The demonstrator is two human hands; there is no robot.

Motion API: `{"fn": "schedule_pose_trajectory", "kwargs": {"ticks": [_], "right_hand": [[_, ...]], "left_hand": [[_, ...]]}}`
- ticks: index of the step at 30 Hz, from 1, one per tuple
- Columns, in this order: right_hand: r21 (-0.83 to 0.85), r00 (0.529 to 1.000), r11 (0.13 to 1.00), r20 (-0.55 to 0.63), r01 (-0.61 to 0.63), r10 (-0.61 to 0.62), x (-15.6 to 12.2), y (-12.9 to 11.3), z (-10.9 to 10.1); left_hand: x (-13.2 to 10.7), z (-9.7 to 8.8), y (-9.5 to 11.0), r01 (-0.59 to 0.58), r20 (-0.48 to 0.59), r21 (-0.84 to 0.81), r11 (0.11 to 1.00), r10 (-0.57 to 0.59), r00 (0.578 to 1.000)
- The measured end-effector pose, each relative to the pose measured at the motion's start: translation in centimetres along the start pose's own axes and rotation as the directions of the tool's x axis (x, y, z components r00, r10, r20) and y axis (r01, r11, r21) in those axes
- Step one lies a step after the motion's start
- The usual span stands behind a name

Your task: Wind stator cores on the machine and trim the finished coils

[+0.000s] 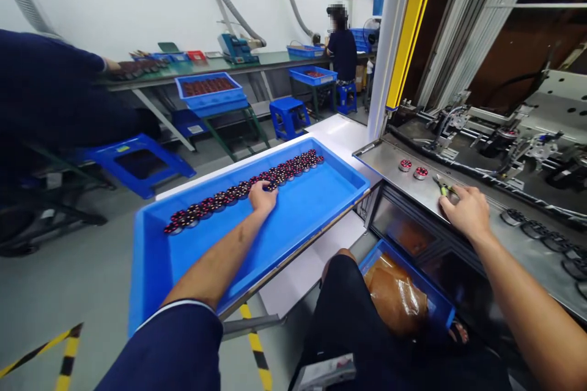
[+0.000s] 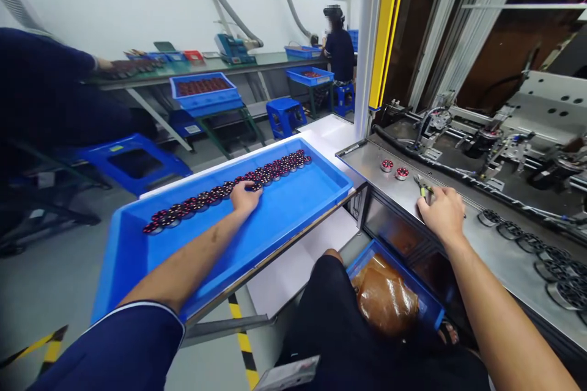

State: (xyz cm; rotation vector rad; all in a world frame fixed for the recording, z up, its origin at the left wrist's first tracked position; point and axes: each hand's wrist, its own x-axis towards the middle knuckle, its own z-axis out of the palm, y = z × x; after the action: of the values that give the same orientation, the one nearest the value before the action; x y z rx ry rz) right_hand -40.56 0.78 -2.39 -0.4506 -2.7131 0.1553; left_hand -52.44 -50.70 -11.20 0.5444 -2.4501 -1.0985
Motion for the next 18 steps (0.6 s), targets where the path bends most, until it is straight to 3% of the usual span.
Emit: {"fn": "schedule_pose_trajectory", "kwargs": {"ticks": [5, 8, 12, 15, 18], "right_hand": [[-0.015, 1.0, 1.0, 0.01, -0.001, 0.001, 0.0, -0.2, -0.1], [-0.012, 1.0, 1.0, 0.02, -0.002, 0.002, 0.0, -0.3, -0.3], [-0.006, 1.0, 1.0, 0.027, -0.011, 0.011, -0.1, -0.6, -0.5], [-0.004, 0.999, 1.0, 0.032, -0.023, 0.023, -0.3, -0.9, -0.6], [-0.007, 0.998, 0.999, 0.043, -0.041, 0.041, -0.4, -1.1, -0.5]], "left_hand": [[-0.8, 0.5, -0.7, -0.096, -0.007, -0.017, 0.995, 0.096, 0.995], [-1.9, 1.4, -0.9, -0.18, 0.087, 0.013, 0.984, 0.178, 0.98], [-2.6, 2.2, -0.4, -0.296, 0.237, 0.031, 0.955, 0.28, 0.93], [-3.0, 2.6, 1.4, -0.354, 0.265, 0.017, 0.935, 0.337, 0.904], [-3.7, 3.9, 5.8, -0.45, 0.29, -0.074, 0.89, 0.451, 0.844]]}}
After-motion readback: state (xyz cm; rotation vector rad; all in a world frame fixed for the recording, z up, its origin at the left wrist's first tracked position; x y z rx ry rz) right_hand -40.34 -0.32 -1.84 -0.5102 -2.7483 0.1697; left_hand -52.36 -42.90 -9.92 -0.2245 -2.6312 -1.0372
